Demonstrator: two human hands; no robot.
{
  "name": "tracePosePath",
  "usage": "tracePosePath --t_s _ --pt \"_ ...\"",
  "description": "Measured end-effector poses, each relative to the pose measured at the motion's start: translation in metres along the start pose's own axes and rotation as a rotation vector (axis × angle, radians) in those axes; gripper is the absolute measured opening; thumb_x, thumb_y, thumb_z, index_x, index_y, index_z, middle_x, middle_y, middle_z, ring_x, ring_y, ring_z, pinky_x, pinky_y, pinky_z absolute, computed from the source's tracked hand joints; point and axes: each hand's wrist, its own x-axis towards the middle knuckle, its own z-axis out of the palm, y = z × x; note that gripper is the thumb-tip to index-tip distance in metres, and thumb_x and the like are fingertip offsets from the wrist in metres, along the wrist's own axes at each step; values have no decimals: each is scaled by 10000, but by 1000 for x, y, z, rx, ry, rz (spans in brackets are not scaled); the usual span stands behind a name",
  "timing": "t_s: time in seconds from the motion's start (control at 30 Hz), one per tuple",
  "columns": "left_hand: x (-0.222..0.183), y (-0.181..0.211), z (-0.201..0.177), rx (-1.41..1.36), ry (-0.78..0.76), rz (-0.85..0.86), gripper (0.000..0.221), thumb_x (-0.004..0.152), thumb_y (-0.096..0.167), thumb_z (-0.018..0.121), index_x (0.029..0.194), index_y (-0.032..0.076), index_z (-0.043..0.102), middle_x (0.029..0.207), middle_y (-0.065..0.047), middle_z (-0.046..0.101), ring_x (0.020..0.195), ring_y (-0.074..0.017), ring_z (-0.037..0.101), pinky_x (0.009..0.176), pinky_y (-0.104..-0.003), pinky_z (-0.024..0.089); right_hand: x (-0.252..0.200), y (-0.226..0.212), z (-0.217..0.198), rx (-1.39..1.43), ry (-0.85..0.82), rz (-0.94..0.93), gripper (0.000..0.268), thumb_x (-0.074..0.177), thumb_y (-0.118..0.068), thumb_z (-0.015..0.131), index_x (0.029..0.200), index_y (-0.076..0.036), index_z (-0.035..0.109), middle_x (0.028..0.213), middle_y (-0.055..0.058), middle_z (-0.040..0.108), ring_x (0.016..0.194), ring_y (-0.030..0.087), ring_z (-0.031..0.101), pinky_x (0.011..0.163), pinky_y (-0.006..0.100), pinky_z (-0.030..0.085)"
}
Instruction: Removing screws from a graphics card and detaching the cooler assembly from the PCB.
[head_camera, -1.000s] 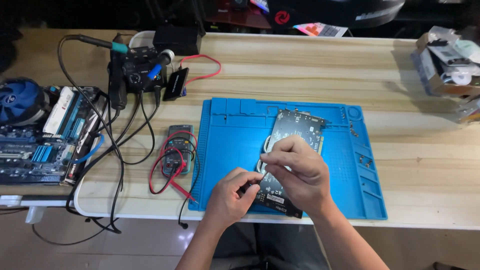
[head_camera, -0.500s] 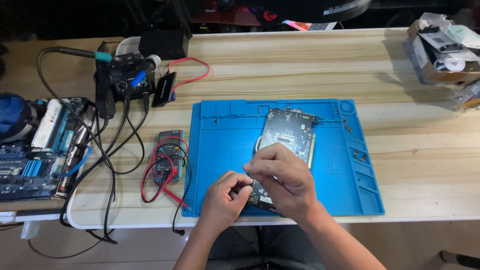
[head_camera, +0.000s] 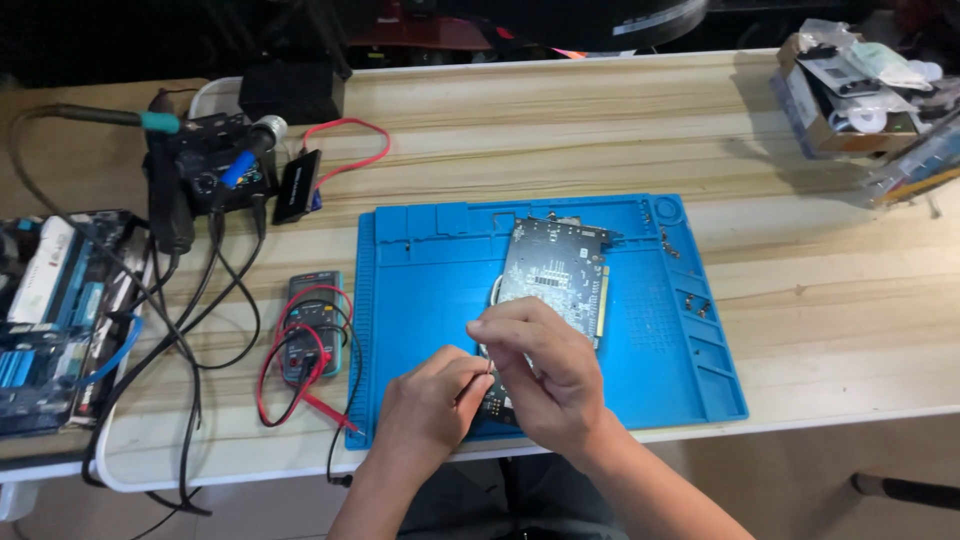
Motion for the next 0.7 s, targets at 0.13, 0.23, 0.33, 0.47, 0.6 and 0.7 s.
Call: tracePosePath --t_s 0.13,0.23,0.33,0.47,0.6,0.7 --pt "-2 -4 2 49 -31 -9 181 949 131 791 1069 151 656 1046 -16 722 830 -328 696 486 -507 502 -5 9 2 -71 36 -17 296 1102 -124 762 1384 -170 684 1170 80 623 1017 230 648 896 358 572" --pt "-1 1 -2 25 24 69 199 963 131 835 1069 165 670 954 -25 742 721 -263 678 468 -430 497 -4 6 2 21 -9 6 294 1160 26 556 1414 -71 667 1195 168 691 983 261 710 865 354 600" --pt "-1 -4 0 13 -23 49 236 940 70 818 999 138 600 919 -44 682 687 -294 635 445 -458 461 -3 6 4 7 5 -21 289 1122 -33 693 1403 -98 669 1236 146 680 1002 254 707 880 357 615" --pt "1 -9 3 100 -124 1 306 953 136 843 801 106 580 919 -92 659 674 -335 616 428 -495 454 -3 3 6 -2 -19 -10 338 1130 56 600 1407 -124 674 1219 128 691 1019 253 722 881 348 605" --pt "2 -11 1 88 -157 -1 267 954 154 838 813 122 613 913 -80 672 712 -354 649 449 -518 476 -5 4 5 -12 -11 -10 341 1126 73 605 1386 -133 684 1178 109 665 969 235 690 840 338 590" --pt "6 -6 -6 98 -228 -57 203 999 147 774 836 124 656 793 -66 611 650 -305 590 474 -486 465 -2 1 7 35 -8 -6 320 1151 66 509 1394 -71 666 1230 178 714 1047 292 763 909 369 628"
